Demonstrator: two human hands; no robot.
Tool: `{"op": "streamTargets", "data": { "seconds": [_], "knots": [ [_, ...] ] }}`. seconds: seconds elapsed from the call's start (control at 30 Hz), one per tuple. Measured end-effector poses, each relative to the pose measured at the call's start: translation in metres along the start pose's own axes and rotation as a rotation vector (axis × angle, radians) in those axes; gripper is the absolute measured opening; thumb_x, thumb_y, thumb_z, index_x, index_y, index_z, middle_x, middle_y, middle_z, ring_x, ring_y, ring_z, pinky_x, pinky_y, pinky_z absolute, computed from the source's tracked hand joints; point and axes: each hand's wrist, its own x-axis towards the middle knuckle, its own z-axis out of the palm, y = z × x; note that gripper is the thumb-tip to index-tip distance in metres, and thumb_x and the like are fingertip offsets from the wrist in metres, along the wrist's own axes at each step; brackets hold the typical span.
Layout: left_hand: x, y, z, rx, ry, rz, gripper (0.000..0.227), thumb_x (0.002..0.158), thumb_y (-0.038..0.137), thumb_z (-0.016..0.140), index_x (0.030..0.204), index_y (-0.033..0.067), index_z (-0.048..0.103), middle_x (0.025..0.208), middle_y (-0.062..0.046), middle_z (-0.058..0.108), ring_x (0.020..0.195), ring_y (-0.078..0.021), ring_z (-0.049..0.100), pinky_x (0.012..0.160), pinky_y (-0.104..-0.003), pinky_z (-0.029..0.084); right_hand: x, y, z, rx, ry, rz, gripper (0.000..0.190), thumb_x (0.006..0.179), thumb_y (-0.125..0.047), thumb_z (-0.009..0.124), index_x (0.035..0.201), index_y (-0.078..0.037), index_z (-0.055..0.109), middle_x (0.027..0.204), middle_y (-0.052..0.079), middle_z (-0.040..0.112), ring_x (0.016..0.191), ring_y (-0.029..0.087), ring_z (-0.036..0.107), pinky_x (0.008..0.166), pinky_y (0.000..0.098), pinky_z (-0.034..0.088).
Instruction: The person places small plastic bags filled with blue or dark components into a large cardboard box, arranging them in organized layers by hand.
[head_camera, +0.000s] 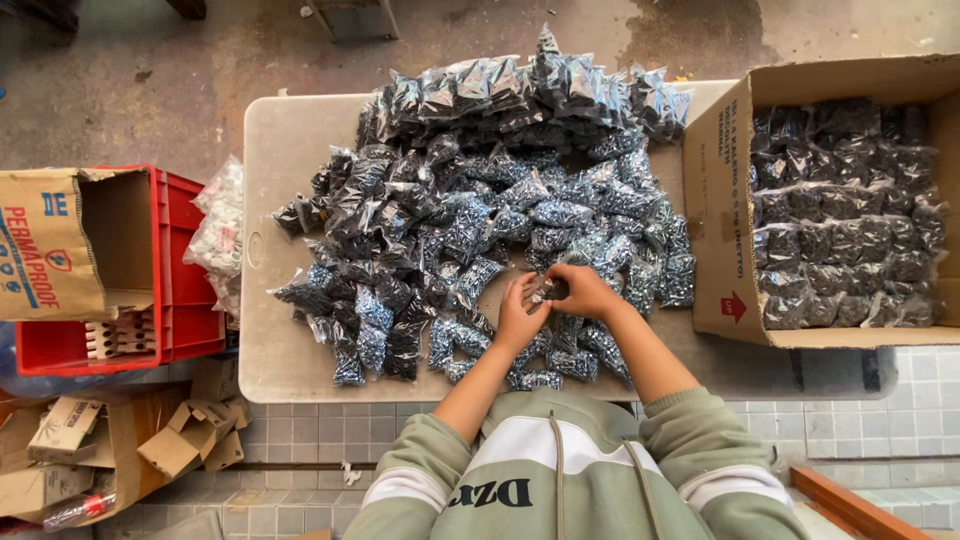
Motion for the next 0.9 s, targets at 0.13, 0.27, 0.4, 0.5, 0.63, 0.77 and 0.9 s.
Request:
{"op": "streamTargets", "data": {
  "seconds": [0.13, 0.27, 0.4, 0.5, 0.63, 0.77, 0.9],
  "knots": [
    [0.005, -0.014, 0.011, -0.144, 0.072, -0.004, 0.073, 0.079, 0.017, 0.080, 0.137, -0.0063, 0.042, 0.133, -0.029, 0.040, 0.124, -0.0479, 0.047, 0.101, -0.047, 0.048, 0.002, 0.028, 0.009, 0.401, 0.195, 0.072, 0.043, 0.059, -0.011, 0.084, 0.099, -0.011, 0.068, 0.102, 0.013, 0.071, 0.099, 0.032, 0.067, 0.083, 0.0385, 0.054],
    [0.008, -0.008, 0.022, 0.060, 0.152, 0.047, 0.073, 0.076, 0.030, 0.083, 0.133, -0.0015, 0.050, 0.127, -0.026, 0.051, 0.121, -0.0446, 0.052, 0.100, -0.051, 0.047, 0.000, 0.058, 0.012, 1.010, 0.435, 0.049, 0.042, 0.066, -0.001, 0.086, 0.100, -0.006, 0.062, 0.097, 0.005, 0.063, 0.077, 0.016, 0.062, 0.064, 0.0268, 0.058],
    [0.003, 0.024, 0.053, -0.281, 0.188, -0.020, 0.073, 0.074, 0.017, 0.086, 0.134, -0.0012, 0.049, 0.116, -0.017, 0.054, 0.106, -0.0282, 0.065, 0.088, -0.031, 0.057, -0.035, 0.041, -0.030, 1.399, 0.461, 0.072, 0.036, 0.077, 0.005, 0.074, 0.106, -0.008, 0.057, 0.098, 0.004, 0.062, 0.081, 0.020, 0.067, 0.063, 0.0347, 0.064],
    [-0.002, 0.071, 0.091, -0.222, 0.200, 0.017, 0.061, 0.076, 0.019, 0.086, 0.128, 0.0024, 0.057, 0.107, -0.014, 0.056, 0.096, -0.0229, 0.067, 0.079, -0.028, 0.059, -0.066, 0.044, -0.077, 1.455, 0.486, 0.093, 0.029, 0.080, 0.003, 0.073, 0.105, -0.006, 0.060, 0.096, 0.009, 0.065, 0.081, 0.023, 0.068, 0.065, 0.0397, 0.064],
    [0.006, 0.111, 0.159, -0.209, 0.217, 0.117, 0.059, 0.073, 0.011, 0.085, 0.125, 0.0031, 0.059, 0.104, -0.012, 0.056, 0.093, -0.0194, 0.065, 0.079, -0.025, 0.057, -0.108, 0.062, -0.154, 1.382, 0.541, 0.098, 0.026, 0.080, 0.002, 0.074, 0.102, -0.004, 0.063, 0.092, 0.007, 0.065, 0.079, 0.020, 0.068, 0.066, 0.0393, 0.064],
    [0.026, 0.161, 0.236, -0.172, 0.133, 0.147, 0.062, 0.073, 0.008, 0.084, 0.127, 0.0005, 0.055, 0.107, -0.018, 0.061, 0.093, -0.0236, 0.067, 0.081, -0.029, 0.060, -0.132, 0.121, -0.226, 1.391, 0.651, 0.130, 0.023, 0.081, 0.001, 0.074, 0.101, -0.004, 0.064, 0.086, 0.007, 0.061, 0.075, 0.023, 0.069, 0.065, 0.0433, 0.064],
    [0.069, 0.171, 0.328, 0.036, 0.001, 0.108, 0.055, 0.077, 0.012, 0.080, 0.127, 0.0029, 0.057, 0.111, -0.021, 0.065, 0.097, -0.0282, 0.069, 0.080, -0.029, 0.060, -0.148, 0.194, -0.281, 1.363, 0.740, 0.207, 0.022, 0.087, -0.004, 0.071, 0.107, 0.000, 0.063, 0.089, 0.010, 0.062, 0.079, 0.024, 0.069, 0.072, 0.0445, 0.063]
  ]
}}
